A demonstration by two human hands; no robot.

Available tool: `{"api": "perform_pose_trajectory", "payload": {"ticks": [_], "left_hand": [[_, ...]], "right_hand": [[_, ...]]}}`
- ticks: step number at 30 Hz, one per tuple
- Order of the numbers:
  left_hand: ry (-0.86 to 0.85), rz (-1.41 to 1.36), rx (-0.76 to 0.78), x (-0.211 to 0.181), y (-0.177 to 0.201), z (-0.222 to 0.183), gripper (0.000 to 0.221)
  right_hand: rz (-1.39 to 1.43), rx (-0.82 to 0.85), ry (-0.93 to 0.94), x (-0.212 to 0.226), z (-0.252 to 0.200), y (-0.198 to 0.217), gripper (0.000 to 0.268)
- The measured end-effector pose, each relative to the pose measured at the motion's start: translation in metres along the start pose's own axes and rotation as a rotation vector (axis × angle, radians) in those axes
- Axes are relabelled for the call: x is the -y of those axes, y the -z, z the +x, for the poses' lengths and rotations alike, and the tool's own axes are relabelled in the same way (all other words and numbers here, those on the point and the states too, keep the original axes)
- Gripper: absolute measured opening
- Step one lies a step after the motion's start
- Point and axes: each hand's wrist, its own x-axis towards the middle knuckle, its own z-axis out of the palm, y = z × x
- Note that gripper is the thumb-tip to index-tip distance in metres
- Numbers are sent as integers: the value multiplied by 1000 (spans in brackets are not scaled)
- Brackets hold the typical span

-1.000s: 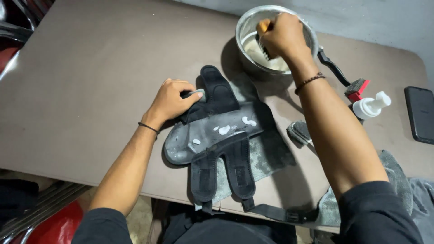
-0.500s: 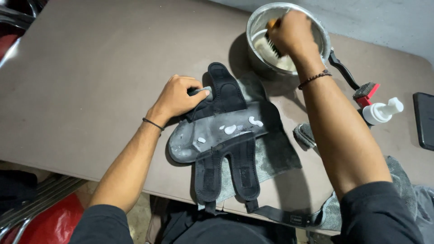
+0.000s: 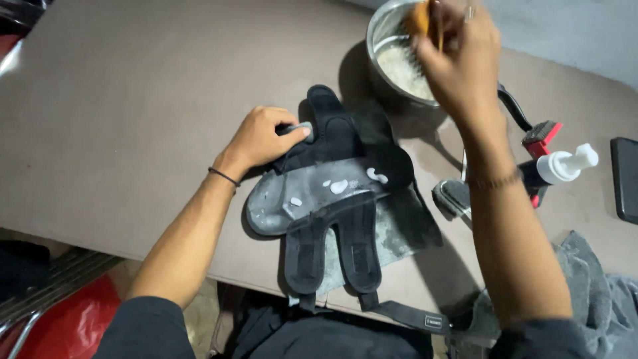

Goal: Cleaning a black sandal by applying foam cleaner and scrubbing with different brushes and a sponge on a workbench.

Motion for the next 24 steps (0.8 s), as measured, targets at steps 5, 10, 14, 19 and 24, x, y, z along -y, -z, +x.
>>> {"api": "perform_pose_trajectory", "payload": {"ticks": [5,10,14,19,24], "left_hand": [[26,18,37,-1,-6,-3,40],[65,-71,34,17,-14,-2,29],[78,-110,60,12,-12,1,24],[79,-109,65,13,-12,-1,22],[72,-133,73,11,-13,1,21]], "right_hand": [[294,349,-48,29,-68,14,51],[281,376,-49,49,-102,8,58],[325,415,35,51,-119,-6,45],[112,287,93,12,-138,-22,49],[399,440,-41,55,-128,1,46]]}}
